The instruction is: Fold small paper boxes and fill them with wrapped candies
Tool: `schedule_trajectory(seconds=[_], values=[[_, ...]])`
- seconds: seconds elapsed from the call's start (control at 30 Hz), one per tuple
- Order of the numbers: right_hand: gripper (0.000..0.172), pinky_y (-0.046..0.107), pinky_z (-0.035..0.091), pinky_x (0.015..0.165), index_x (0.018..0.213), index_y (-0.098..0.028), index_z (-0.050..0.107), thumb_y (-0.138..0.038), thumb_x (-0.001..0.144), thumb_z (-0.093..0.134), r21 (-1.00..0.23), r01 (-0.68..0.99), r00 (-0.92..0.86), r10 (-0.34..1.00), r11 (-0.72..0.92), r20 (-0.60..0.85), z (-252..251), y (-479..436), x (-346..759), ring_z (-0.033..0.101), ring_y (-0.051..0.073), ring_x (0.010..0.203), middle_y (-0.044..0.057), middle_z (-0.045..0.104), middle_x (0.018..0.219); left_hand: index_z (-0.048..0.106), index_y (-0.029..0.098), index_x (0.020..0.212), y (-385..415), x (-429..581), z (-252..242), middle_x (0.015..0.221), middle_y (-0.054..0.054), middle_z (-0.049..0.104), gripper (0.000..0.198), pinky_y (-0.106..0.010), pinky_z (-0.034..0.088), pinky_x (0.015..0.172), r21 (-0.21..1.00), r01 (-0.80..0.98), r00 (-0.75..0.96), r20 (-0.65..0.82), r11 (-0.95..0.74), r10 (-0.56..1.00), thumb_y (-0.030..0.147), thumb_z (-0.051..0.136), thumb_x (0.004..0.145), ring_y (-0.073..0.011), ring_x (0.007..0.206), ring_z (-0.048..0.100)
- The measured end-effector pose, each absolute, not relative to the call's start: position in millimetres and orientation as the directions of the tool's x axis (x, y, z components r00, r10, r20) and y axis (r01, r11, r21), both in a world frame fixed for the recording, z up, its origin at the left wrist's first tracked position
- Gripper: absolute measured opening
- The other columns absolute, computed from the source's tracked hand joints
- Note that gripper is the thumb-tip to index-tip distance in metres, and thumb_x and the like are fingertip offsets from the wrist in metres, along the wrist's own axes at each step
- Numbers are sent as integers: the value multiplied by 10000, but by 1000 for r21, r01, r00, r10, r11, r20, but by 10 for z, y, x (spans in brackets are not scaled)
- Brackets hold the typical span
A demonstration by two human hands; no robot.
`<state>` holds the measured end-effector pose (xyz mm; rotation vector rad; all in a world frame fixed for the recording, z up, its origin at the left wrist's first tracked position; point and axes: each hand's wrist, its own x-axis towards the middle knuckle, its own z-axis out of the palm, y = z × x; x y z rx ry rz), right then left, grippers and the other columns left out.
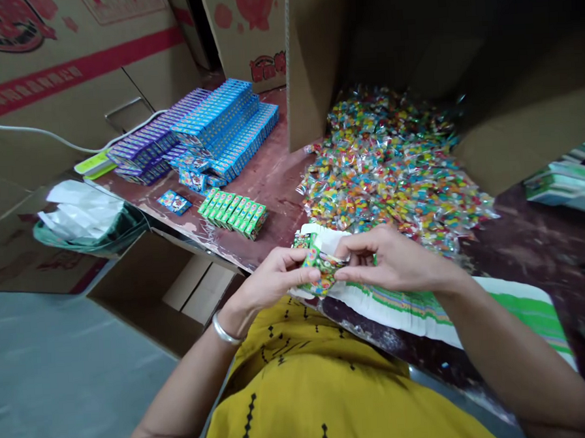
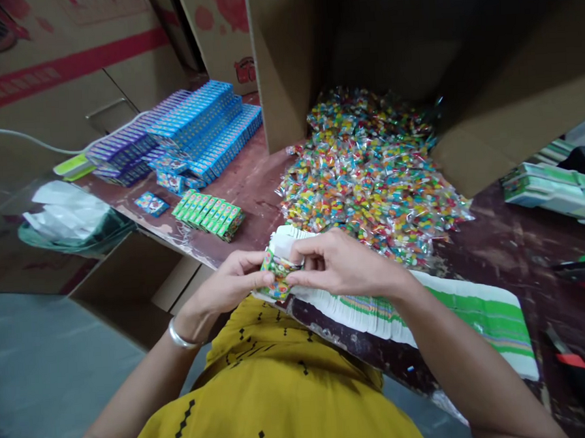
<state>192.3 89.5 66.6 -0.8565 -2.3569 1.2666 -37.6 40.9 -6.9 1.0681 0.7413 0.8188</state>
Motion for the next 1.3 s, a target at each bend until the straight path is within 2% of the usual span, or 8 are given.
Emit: schedule_trajectory(seconds=[0.13, 0.27, 0.4, 0.53, 0.83, 0.93, 1.17, 1.3], values=[[313, 262, 516, 634, 1081, -226, 672, -362, 819, 778, -910, 261, -419, 887, 322, 194, 472, 814, 1841, 638, 157, 756, 9, 685, 844, 764, 170, 1042, 400, -251, -72, 982, -62, 737, 284, -323, 534, 826, 959, -260, 239, -53, 117, 969, 357, 768, 828, -199, 887, 664], [172, 293, 536, 661, 938, -217, 697, -377, 878, 714, -926, 249, -336, 922, 284, 192, 216, 701, 1716, 635, 167, 756, 22, 682, 860, 732, 177, 964, 363, -64, -86, 919, -34, 710, 260, -292, 552, 782, 964, -263, -54, 21, -35, 998, 343, 812, 780, -166, 827, 652], [349, 296, 532, 647, 1204, -265, 648, -345, 873, 724, -935, 171, -186, 942, 310, 278, 112, 639, 1622, 609, 155, 716, -7, 642, 825, 549, 288, 1326, 292, 23, -64, 885, 12, 650, 644, -254, 574, 711, 977, -150, -222, 118, -154, 968, 303, 838, 751, -136, 764, 648], [405, 328, 543, 719, 1270, -308, 643, -297, 872, 718, -868, 198, -123, 890, 456, 440, 75, 617, 1569, 606, 160, 752, -1, 656, 881, 565, 298, 1337, 255, -21, -20, 977, 6, 640, 593, -216, 567, 649, 979, -81, -119, 175, -185, 977, 296, 801, 793, -98, 717, 628], [179, 333, 549, 756, 795, -216, 664, -349, 915, 650, -895, 211, -268, 903, 394, 334, 156, 728, 1603, 650, 203, 923, 55, 664, 982, 608, 229, 1129, 291, -110, 17, 980, -16, 660, 408, -204, 551, 524, 984, -174, 112, -17, 36, 994, 271, 805, 773, -104, 649, 634], [98, 377, 556, 877, 882, -232, 641, -323, 899, 673, -910, 141, -243, 904, 391, 351, 195, 752, 1581, 658, 219, 1031, 59, 669, 1061, 557, 238, 1108, 304, -89, 3, 1113, -29, 634, 427, -211, 582, 632, 977, -212, 42, 34, -24, 999, 252, 810, 764, -91, 715, 633], [227, 318, 542, 761, 779, -219, 621, -371, 814, 786, -969, 3, -357, 905, 247, 230, 271, 832, 1540, 642, 163, 795, 8, 660, 825, 446, 267, 1134, 297, -89, 11, 1097, -21, 615, 549, -219, 580, 614, 969, -247, 21, -16, 20, 1000, 272, 831, 741, -88, 670, 660], [241, 314, 539, 732, 820, -197, 683, -362, 743, 841, -991, 79, -406, 911, 106, 65, 357, 924, 1585, 654, 167, 780, 23, 710, 838, 466, 261, 1166, 282, -128, -18, 1136, -52, 627, 504, -286, 615, 763, 990, -126, -3, 57, -57, 998, 263, 792, 782, -164, 893, 696]])
